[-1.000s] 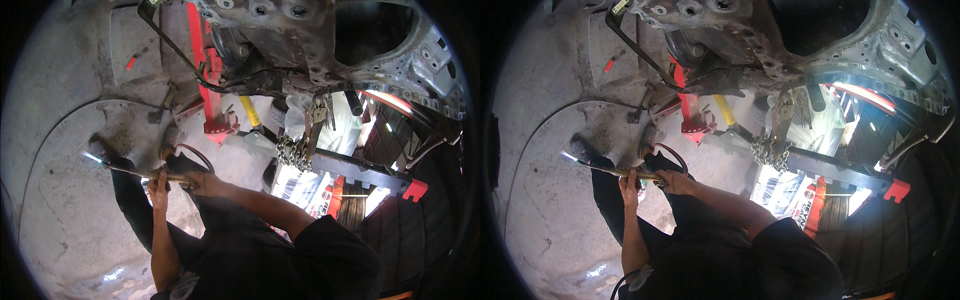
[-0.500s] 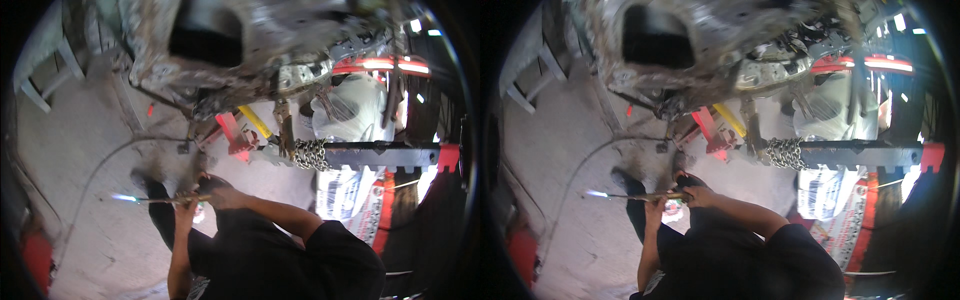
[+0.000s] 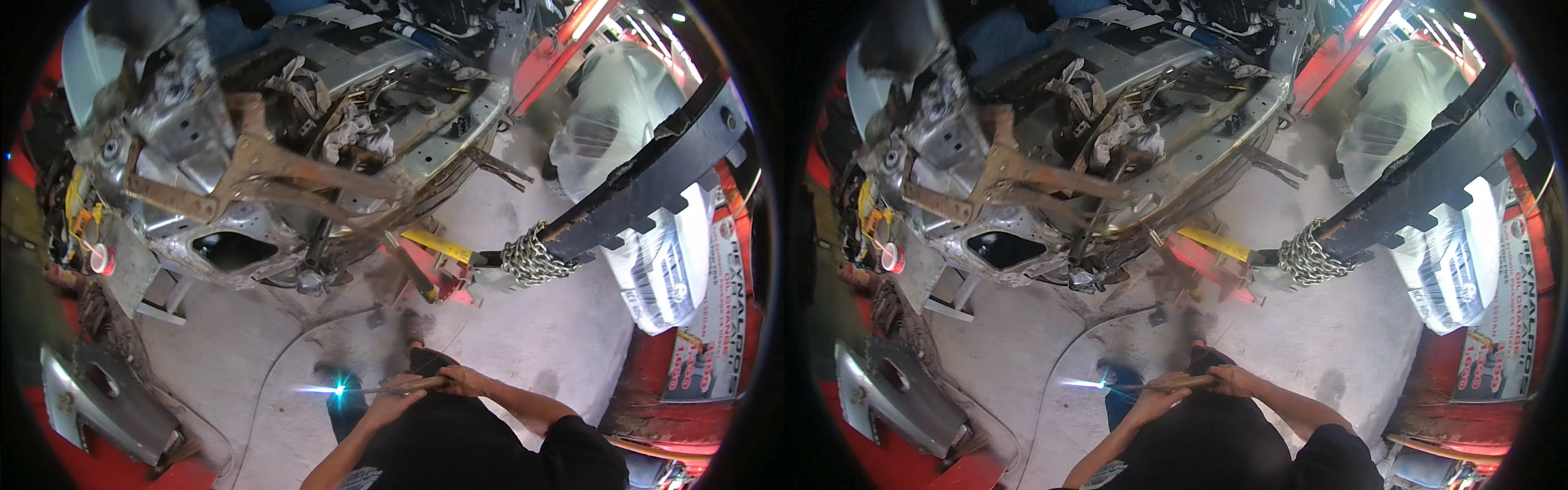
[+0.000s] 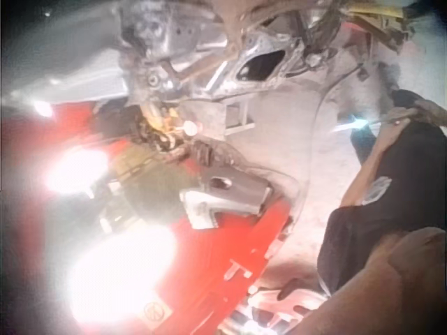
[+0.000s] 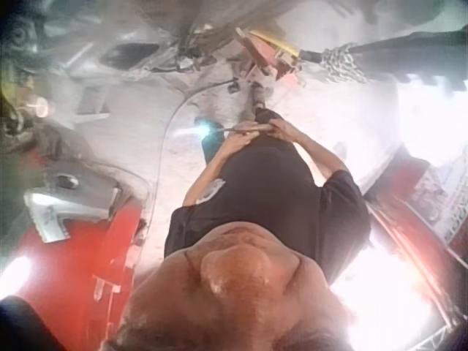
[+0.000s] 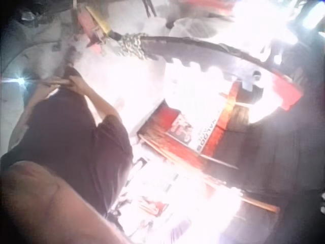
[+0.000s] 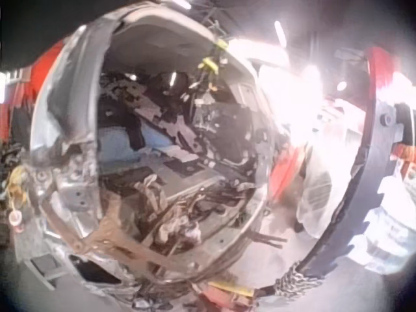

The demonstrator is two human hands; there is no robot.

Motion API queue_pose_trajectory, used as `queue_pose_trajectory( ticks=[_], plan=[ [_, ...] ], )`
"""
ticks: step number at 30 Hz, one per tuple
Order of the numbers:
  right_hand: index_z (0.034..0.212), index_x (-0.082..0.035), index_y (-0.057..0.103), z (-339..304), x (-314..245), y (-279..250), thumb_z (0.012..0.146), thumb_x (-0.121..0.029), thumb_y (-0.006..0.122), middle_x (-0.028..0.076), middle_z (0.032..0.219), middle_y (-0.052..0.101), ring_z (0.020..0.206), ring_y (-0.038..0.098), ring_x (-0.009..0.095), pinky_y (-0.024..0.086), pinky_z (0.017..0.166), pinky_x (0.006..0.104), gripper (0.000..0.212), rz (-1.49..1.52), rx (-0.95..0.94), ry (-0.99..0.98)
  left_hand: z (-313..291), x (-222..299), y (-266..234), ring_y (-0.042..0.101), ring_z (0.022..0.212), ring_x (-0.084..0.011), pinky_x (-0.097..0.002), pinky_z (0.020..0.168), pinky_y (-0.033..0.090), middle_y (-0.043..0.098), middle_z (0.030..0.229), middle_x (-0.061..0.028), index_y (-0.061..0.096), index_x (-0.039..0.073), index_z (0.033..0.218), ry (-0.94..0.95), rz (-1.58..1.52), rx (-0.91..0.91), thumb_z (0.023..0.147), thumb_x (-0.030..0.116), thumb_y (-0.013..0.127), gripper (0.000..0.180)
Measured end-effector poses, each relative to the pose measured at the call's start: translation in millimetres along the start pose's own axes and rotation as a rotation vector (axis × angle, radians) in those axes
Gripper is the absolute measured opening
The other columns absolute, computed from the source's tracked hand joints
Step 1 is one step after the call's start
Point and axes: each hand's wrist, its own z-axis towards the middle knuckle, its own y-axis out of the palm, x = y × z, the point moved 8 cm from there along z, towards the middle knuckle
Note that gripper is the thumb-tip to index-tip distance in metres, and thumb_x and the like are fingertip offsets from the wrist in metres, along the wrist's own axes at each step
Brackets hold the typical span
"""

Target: The person is repairing a damaged car frame. They use a welding torch to heat specific areas of the metal and a hammer to strike and reshape the frame. The person alternates between heating and hammering to gradually straighten the bent metal.

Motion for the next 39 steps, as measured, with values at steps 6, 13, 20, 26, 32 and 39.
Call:
queue_pose_trajectory(
  ticks=[6, 13, 20, 26, 32, 39],
  plan=[
    [0.121, -0.006, 0.058, -45, 35, -45, 0.079, -0.011, 0.076, 0.015, 0.108, 0.065, 0.107, 0.065, 0.03, 0.051, 0.092, 0.0399, 0.046, 0.207, 0.133, 0.017, 55, 78, 48, 0.063, 0.117, -0.0302, -0.0372, 0.101, 0.047, 0.07, 0.121, -0.013, 0.07, 0.006, 0.12, 0.088, 0.109, -0.084, 0.095, 0.038, 0.069, 0.041],
    [0.113, -0.006, 0.059, -91, 85, -99, 0.081, -0.009, 0.073, 0.011, 0.097, 0.066, 0.095, 0.064, 0.019, 0.051, 0.087, 0.0347, 0.036, 0.417, 0.313, 0.14, 147, 90, 117, 0.068, 0.1, -0.0353, -0.0417, 0.087, 0.05, 0.072, 0.104, -0.0199, 0.072, 0.006, 0.113, 0.192, 0.347, -0.178, 0.096, 0.042, 0.065, 0.041],
    [0.105, -0.005, 0.057, -125, 126, -124, 0.079, -0.008, 0.072, 0.006, 0.085, 0.061, 0.081, 0.056, 0.016, 0.048, 0.076, 0.033, 0.03, 0.507, 0.43, 0.23, 204, 129, 155, 0.068, 0.096, -0.0369, -0.0444, 0.085, 0.051, 0.071, 0.1, -0.0208, 0.07, -0.002, 0.105, 0.11, 0.195, -0.187, 0.095, 0.046, 0.064, 0.05],
    [0.105, -0.003, 0.058, -137, 164, -112, 0.08, -0.005, 0.067, 0.003, 0.084, 0.061, 0.075, 0.055, 0.014, 0.048, 0.071, 0.0314, 0.026, 0.668, 0.406, 0.408, 227, 78, 144, 0.064, 0.107, -0.0419, -0.0475, 0.091, 0.05, 0.068, 0.113, -0.0222, 0.067, -0.001, 0.118, 0.229, 0.488, -0.124, 0.096, 0.044, 0.06, 0.05],
    [0.103, -0.003, 0.057, -142, 165, -83, 0.077, -0.006, 0.077, 0.005, 0.083, 0.063, 0.066, 0.062, 0.013, 0.052, 0.056, 0.0286, 0.033, 0.868, 0.523, 0.392, 175, -17, 103, 0.06, 0.116, -0.0426, -0.0499, 0.098, 0.05, 0.053, 0.139, -0.0253, 0.043, 0.001, 0.146, 0.101, 0.725, -0.185, 0.093, 0.036, 0.063, 0.067],
    [0.106, 0.002, 0.057, -142, 126, -56, 0.073, -0.004, 0.073, 0.012, 0.091, 0.066, 0.077, 0.07, 0.023, 0.063, 0.068, 0.0368, 0.037, 1.11, 0.635, 0.432, 101, -121, 116, 0.044, 0.14, -0.0379, -0.0421, 0.116, 0.038, 0.044, 0.152, -0.025, 0.031, -0.002, 0.155, 0.028, 0.618, -0.468, 0.083, 0.028, 0.074, 0.089]
  ],
)
